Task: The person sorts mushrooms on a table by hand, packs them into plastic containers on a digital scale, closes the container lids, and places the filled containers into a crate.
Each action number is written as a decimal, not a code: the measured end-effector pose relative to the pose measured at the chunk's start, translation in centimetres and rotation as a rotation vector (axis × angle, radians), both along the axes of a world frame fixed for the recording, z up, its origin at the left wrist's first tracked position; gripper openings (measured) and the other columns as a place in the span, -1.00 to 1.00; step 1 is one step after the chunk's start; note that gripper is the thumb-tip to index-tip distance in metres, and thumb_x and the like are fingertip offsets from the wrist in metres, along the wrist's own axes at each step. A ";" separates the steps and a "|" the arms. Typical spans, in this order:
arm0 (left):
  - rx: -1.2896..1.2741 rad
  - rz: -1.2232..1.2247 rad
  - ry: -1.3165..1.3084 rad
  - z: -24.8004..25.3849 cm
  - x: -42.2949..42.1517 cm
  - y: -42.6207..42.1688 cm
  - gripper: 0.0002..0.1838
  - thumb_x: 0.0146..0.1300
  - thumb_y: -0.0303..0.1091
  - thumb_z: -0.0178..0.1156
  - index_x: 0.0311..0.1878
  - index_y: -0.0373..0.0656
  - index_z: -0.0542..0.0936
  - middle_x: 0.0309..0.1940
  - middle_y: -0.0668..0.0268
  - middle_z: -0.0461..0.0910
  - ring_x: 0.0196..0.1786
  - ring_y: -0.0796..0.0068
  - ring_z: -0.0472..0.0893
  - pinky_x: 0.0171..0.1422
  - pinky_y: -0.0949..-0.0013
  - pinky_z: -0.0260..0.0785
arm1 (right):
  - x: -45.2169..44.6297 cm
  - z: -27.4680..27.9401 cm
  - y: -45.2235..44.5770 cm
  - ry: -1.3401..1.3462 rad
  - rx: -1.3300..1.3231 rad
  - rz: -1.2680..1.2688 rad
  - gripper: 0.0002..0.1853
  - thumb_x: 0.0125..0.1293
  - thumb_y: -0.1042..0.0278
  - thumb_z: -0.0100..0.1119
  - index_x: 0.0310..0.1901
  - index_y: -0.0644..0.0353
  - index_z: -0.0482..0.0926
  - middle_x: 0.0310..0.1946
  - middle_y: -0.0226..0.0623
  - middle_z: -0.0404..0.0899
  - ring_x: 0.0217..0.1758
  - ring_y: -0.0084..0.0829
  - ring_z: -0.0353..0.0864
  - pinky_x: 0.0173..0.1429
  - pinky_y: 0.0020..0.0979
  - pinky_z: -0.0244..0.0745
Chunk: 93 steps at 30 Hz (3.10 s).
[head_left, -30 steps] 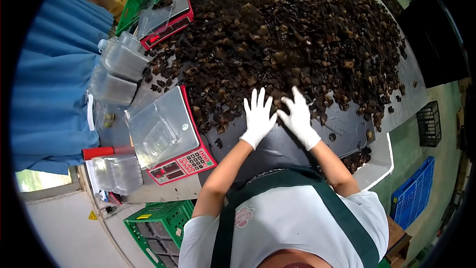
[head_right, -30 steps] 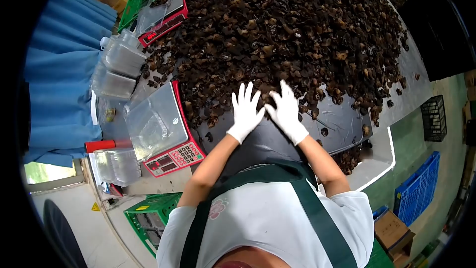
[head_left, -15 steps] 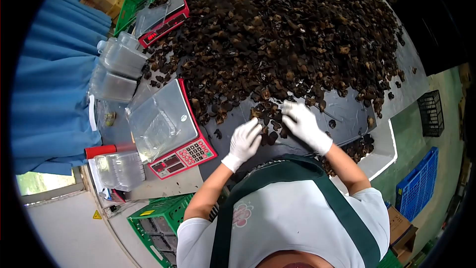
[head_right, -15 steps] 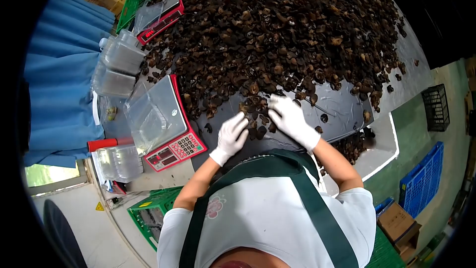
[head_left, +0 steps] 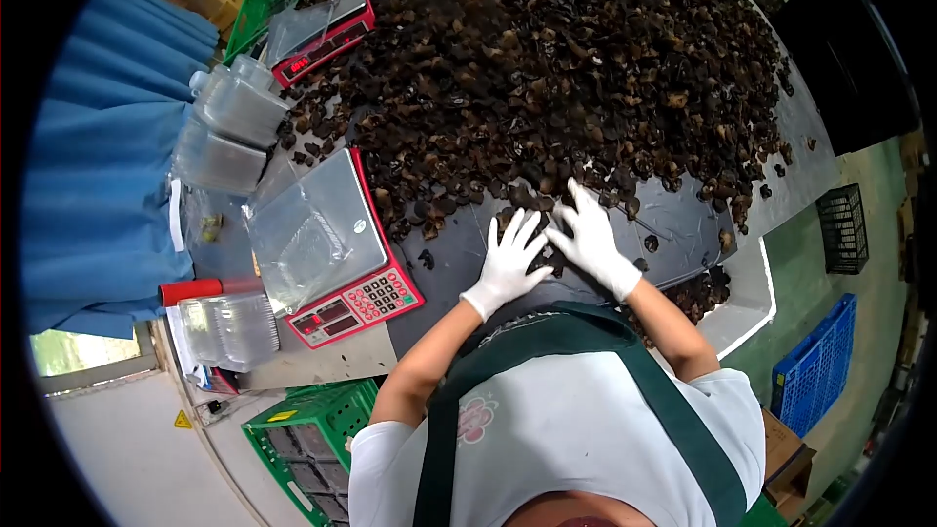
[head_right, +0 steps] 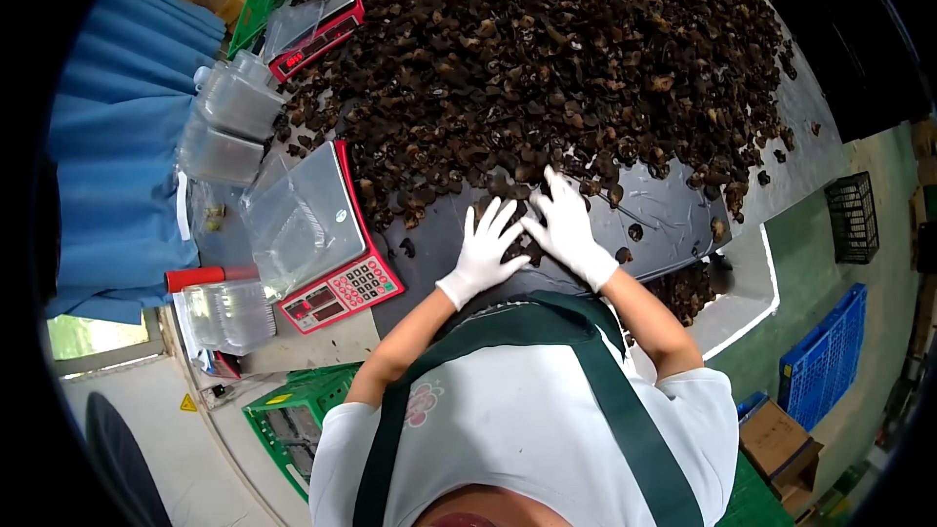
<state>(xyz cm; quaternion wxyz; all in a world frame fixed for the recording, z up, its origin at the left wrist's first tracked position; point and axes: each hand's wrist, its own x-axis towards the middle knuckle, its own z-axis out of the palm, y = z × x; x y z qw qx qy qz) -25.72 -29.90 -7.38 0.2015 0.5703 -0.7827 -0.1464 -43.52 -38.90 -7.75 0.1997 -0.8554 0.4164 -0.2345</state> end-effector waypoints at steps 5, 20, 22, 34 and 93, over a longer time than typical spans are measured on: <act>-0.049 -0.067 -0.011 0.0 1.9 5.3 -0.54 0.14 -0.17 0.27 0.14 0.01 0.54 0.35 0.23 0.33 0.41 0.13 0.25 0.43 -0.11 0.04 | -2.9 0.2 6.4 0.112 0.109 0.225 -0.61 0.13 0.15 0.32 -0.06 0.19 0.62 0.29 -0.07 0.37 0.32 -0.03 0.34 0.32 -0.12 0.31; 0.006 0.245 -0.001 0.2 1.3 -1.2 -0.16 0.09 0.11 0.29 0.40 -0.05 0.31 0.52 0.06 -0.01 0.54 -0.04 -0.04 0.49 -0.29 -0.22 | -0.3 -0.1 -3.1 0.268 -0.070 -0.180 -0.46 0.13 0.23 0.30 0.17 0.17 0.46 0.27 0.00 0.35 0.29 -0.03 0.35 0.29 -0.15 0.33; 0.042 0.134 -0.112 -0.3 1.0 -0.3 -0.26 0.09 0.09 0.29 0.31 -0.06 0.42 0.48 0.14 0.09 0.53 -0.03 -0.01 0.48 -0.30 -0.17 | -1.6 0.1 -1.7 0.317 0.010 -0.186 -0.42 0.13 0.26 0.30 0.22 0.16 0.41 0.30 -0.02 0.32 0.33 -0.06 0.32 0.32 -0.14 0.30; -0.081 -0.033 0.062 0.8 3.2 4.4 -0.42 0.09 -0.15 0.34 0.20 -0.09 0.49 0.28 0.21 0.40 0.38 0.13 0.30 0.42 0.00 0.11 | -6.3 2.2 2.9 0.051 0.071 -0.068 -0.83 0.13 0.38 0.29 -0.21 0.12 0.66 -0.04 -0.37 0.65 0.01 -0.31 0.58 0.06 -0.32 0.50; 0.137 0.316 0.089 0.8 3.2 8.1 0.09 -0.18 -0.01 0.54 0.42 -0.15 0.21 0.47 -0.01 0.06 0.45 -0.06 0.16 0.49 -0.14 -0.05 | -10.5 2.0 2.3 0.482 0.299 -0.497 -0.26 -0.04 0.20 0.47 0.24 0.10 0.41 0.23 -0.19 0.44 0.20 -0.14 0.44 0.23 -0.27 0.46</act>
